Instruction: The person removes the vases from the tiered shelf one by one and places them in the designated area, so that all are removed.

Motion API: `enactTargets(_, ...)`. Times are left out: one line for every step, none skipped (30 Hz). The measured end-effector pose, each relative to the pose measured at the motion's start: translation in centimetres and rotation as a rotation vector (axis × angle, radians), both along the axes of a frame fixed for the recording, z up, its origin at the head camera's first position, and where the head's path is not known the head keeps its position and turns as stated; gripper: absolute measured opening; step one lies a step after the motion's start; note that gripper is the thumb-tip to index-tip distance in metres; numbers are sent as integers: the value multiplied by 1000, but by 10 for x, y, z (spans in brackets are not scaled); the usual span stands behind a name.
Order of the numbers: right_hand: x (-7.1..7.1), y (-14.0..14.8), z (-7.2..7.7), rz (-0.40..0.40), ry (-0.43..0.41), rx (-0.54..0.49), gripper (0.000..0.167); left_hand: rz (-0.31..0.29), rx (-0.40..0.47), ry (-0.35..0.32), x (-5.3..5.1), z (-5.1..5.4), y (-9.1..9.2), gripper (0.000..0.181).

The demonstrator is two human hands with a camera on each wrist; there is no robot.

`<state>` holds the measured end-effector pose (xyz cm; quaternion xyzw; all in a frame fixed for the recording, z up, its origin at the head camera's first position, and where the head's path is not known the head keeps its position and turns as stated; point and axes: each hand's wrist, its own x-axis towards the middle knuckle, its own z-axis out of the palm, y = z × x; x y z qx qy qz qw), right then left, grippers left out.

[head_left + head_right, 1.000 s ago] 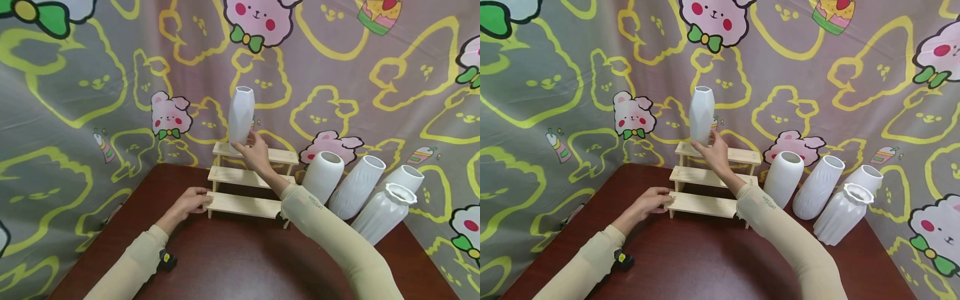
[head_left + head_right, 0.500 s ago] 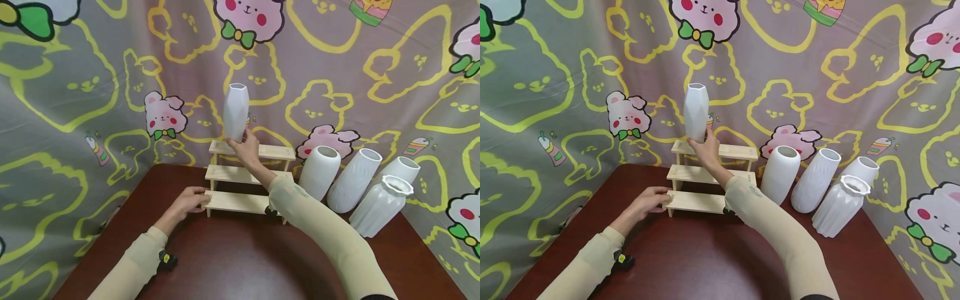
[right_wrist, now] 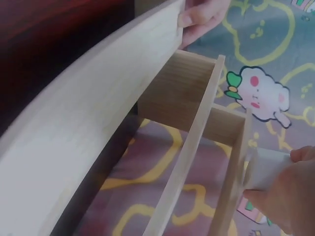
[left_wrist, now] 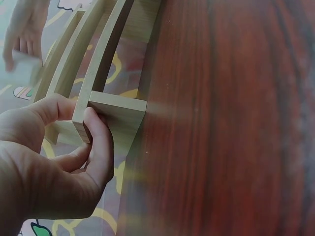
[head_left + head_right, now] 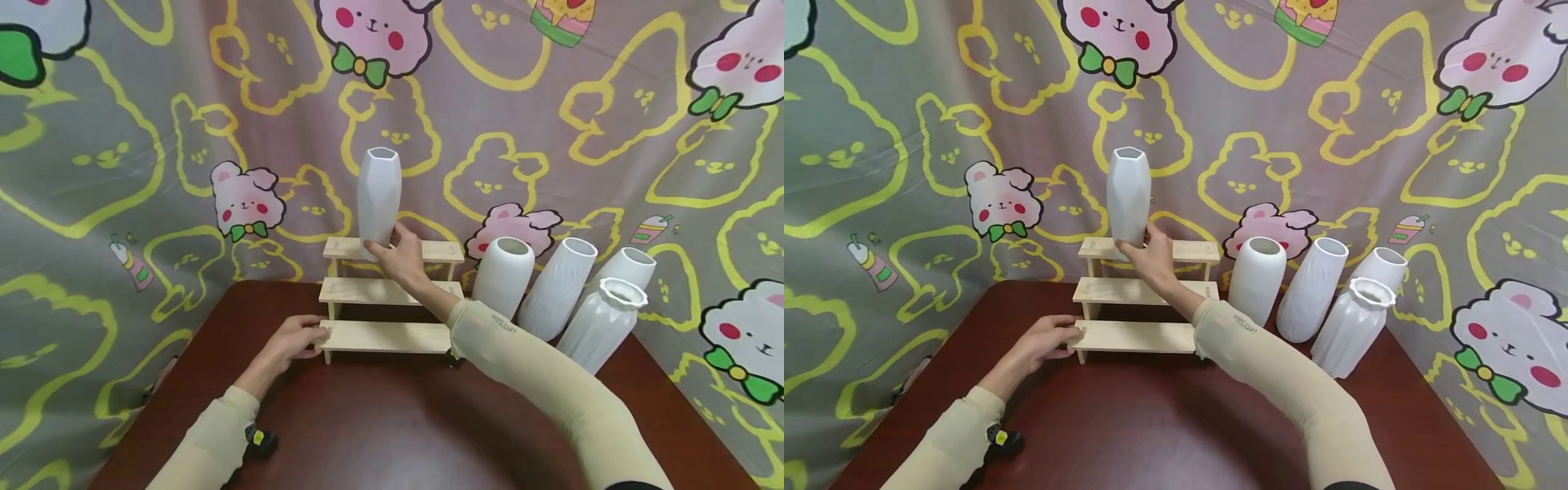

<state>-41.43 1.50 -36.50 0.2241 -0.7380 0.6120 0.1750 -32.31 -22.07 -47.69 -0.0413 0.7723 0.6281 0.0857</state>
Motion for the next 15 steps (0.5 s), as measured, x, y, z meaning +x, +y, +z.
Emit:
enactTargets(5, 6, -1, 15, 1, -3, 51, -5, 0, 0, 1, -1, -1, 64)
enactTargets(10, 12, -2, 26, 3, -1, 51, -5, -1, -2, 1, -2, -1, 65)
enactTargets(16, 18, -3, 38, 4, -1, 52, -7, 2, -6, 2, -3, -2, 65)
enactTargets(21, 25, -4, 50, 6, 1, 52, -8, 4, -11, 3, -4, -2, 65)
enactTargets(28, 31, -5, 55, 6, 8, 52, -12, 7, -16, 3, -5, -3, 65)
enactTargets(34, 38, -5, 53, 2, 15, 52, -24, 6, -16, 3, -5, -4, 66)
enactTargets(40, 45, -6, 49, -5, 20, 52, -29, 10, -21, 4, -6, -4, 66)
enactTargets(47, 52, -6, 40, -12, 27, 51, -30, 16, -29, 3, -6, -5, 66)
enactTargets(53, 59, -7, 32, -22, 30, 50, -34, 21, -34, 3, -6, -5, 67)
enactTargets(59, 65, -8, 26, -35, 30, 49, -40, 22, -37, 2, -5, -5, 68)
enactTargets(65, 73, -10, 21, -50, 25, 49, -43, 26, -39, 2, -5, -5, 68)
enactTargets(72, 80, -12, 18, -64, 14, 48, -51, 27, -38, 1, -4, -4, 69)
enactTargets(78, 87, -14, 15, -74, 6, 48, -50, 30, -40, -1, -3, -4, 69)
enactTargets(83, 95, -17, 12, -80, 0, 48, -51, 29, -37, -2, -2, -3, 68)
enactTargets(89, 102, -20, 12, -88, -8, 48, -57, 27, -33, -3, -1, -2, 68)
